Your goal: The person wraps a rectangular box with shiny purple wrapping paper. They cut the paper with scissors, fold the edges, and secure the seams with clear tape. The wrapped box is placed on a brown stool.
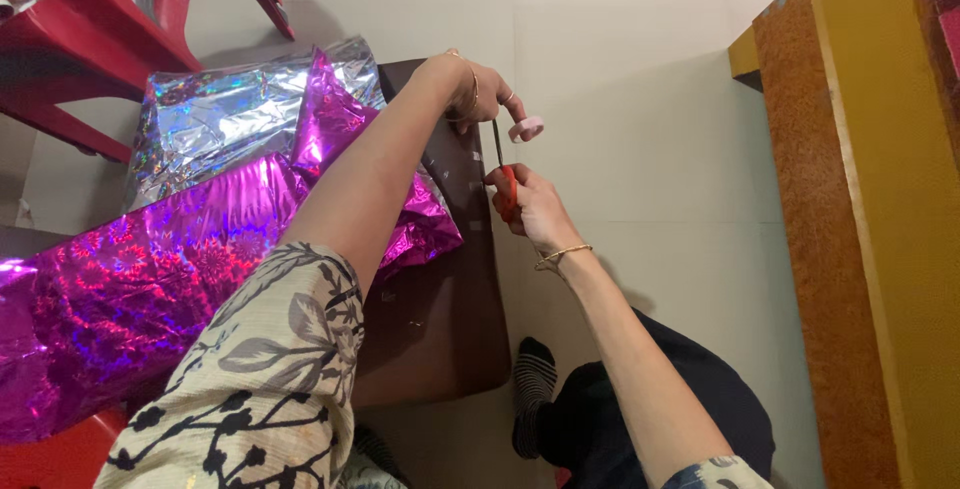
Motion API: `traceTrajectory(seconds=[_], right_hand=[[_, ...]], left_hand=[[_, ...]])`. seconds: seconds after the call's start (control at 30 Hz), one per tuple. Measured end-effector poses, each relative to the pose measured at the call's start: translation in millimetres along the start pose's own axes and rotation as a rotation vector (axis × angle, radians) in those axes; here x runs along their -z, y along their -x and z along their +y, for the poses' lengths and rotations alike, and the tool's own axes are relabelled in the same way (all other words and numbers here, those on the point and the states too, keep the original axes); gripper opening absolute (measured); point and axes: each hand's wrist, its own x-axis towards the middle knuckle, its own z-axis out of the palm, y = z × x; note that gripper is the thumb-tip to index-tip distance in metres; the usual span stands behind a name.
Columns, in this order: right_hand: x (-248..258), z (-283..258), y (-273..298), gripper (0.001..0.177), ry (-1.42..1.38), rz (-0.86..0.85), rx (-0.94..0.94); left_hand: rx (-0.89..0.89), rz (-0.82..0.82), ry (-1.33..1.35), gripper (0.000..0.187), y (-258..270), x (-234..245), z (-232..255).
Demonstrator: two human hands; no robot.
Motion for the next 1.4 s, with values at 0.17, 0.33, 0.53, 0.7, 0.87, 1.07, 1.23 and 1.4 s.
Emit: traceTrajectory(seconds=[0.17, 0.33, 0.53, 0.7, 0.87, 1.07, 1.23, 1.4], right_hand=[[-4, -18, 13, 0.040, 0.137, 0.071, -0.076], [-2, -30, 34, 0.041, 0.436, 0.176, -0.082], [5, -33, 58, 0.041, 0.583, 0.191, -0.078], [-9, -28, 87, 0.034, 0.412, 0.309, 0.034], [-26, -33, 140, 0.031, 0.613, 0.312, 0.126], [-61, -26, 177, 0.035, 0.875, 0.325, 0.212], [-96, -6, 191, 0.035, 1.153, 0.331, 0.202], [-108, -1, 184, 0.040, 1.361, 0.372, 0.176]], left_hand=[[-0.014, 0.002, -0.027, 0.084, -10, -1, -4], [-0.045, -0.053, 0.003, 0.088, -19, 2, -7], [-0.116, -0.007, 0.249, 0.084, -2, 7, -14], [-0.116, 0.008, 0.743, 0.074, 21, 4, 3], [-0.375, 0.029, 0.779, 0.016, 63, 0, 20], [-0.313, 0.176, 0.881, 0.028, 125, -41, 24], [-0.465, 0.314, 1.033, 0.035, 185, -108, 13], [-0.567, 0.425, 1.097, 0.034, 231, -163, 22]])
